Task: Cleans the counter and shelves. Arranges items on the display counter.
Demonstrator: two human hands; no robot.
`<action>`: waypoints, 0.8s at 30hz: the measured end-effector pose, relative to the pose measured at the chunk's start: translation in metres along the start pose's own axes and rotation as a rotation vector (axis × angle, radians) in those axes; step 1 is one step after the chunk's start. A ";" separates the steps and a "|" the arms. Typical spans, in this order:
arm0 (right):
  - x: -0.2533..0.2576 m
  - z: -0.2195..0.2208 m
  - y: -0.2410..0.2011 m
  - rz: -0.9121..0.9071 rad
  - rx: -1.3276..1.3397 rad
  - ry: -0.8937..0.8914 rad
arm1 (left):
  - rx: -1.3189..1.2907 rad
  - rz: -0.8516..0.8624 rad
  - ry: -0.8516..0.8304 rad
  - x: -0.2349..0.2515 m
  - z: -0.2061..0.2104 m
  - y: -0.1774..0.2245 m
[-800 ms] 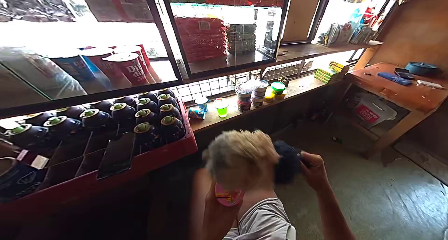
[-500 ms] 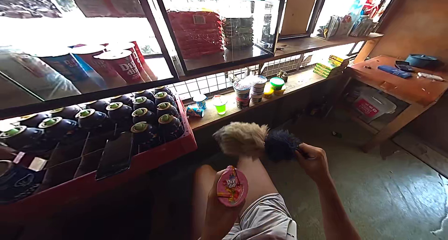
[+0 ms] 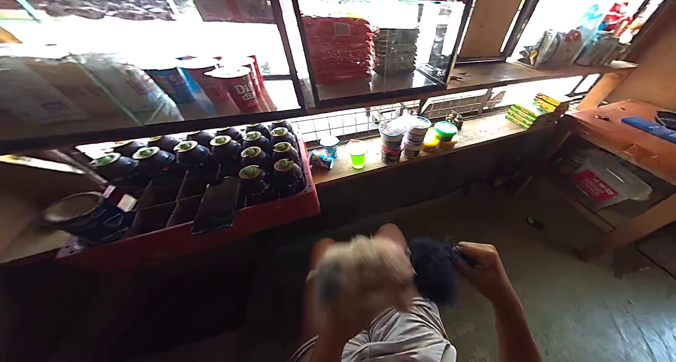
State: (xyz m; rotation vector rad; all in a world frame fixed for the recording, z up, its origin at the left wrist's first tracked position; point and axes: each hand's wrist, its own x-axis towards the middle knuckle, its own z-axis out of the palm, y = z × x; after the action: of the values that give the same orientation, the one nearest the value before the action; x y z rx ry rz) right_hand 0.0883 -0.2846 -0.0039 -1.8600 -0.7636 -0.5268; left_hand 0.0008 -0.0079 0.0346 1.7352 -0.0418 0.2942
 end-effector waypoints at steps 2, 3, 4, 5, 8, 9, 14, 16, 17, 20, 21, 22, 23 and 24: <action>0.001 0.000 0.003 0.084 -0.312 0.109 | -0.077 0.262 -0.036 0.000 0.002 -0.031; 0.003 -0.001 0.002 0.119 -0.433 0.163 | -0.109 0.302 -0.066 0.002 0.002 -0.032; 0.005 -0.003 0.001 0.121 -0.468 0.197 | -0.129 0.310 -0.076 0.003 0.001 -0.032; 0.006 -0.004 0.001 0.091 -0.394 0.209 | -0.136 0.297 -0.067 0.003 0.000 -0.032; 0.002 0.001 0.000 0.015 0.120 0.031 | -0.121 0.157 0.019 -0.013 -0.005 -0.043; 0.000 0.007 0.001 0.021 0.123 0.010 | -0.085 0.097 0.030 -0.018 -0.005 -0.047; 0.007 0.014 0.004 0.094 -0.352 0.164 | -0.117 0.227 -0.062 0.002 -0.006 -0.023; 0.008 0.014 0.006 0.035 -0.034 0.120 | -0.153 0.201 -0.018 -0.001 -0.008 -0.030; 0.006 0.014 0.004 0.028 0.145 0.027 | -0.196 0.158 0.015 -0.007 -0.008 -0.039; 0.003 0.019 0.007 0.056 0.205 -0.075 | -0.231 -0.031 0.039 -0.024 -0.011 -0.046; 0.003 0.020 0.008 0.078 0.074 -0.019 | -0.127 0.014 0.044 -0.018 -0.009 -0.038; 0.004 0.019 0.008 0.108 -0.101 0.043 | -0.058 0.076 0.018 -0.009 -0.007 -0.032; 0.005 0.017 0.006 0.138 -0.270 0.095 | -0.052 0.149 -0.013 -0.002 -0.006 -0.030; 0.007 0.014 0.004 0.147 -0.349 0.132 | -0.079 0.200 -0.033 0.003 -0.006 -0.030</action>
State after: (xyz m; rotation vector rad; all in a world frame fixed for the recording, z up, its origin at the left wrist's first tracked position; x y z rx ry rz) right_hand 0.0962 -0.2706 -0.0076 -2.1568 -0.4630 -0.7147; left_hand 0.0080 0.0037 0.0073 1.6592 -0.2488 0.4057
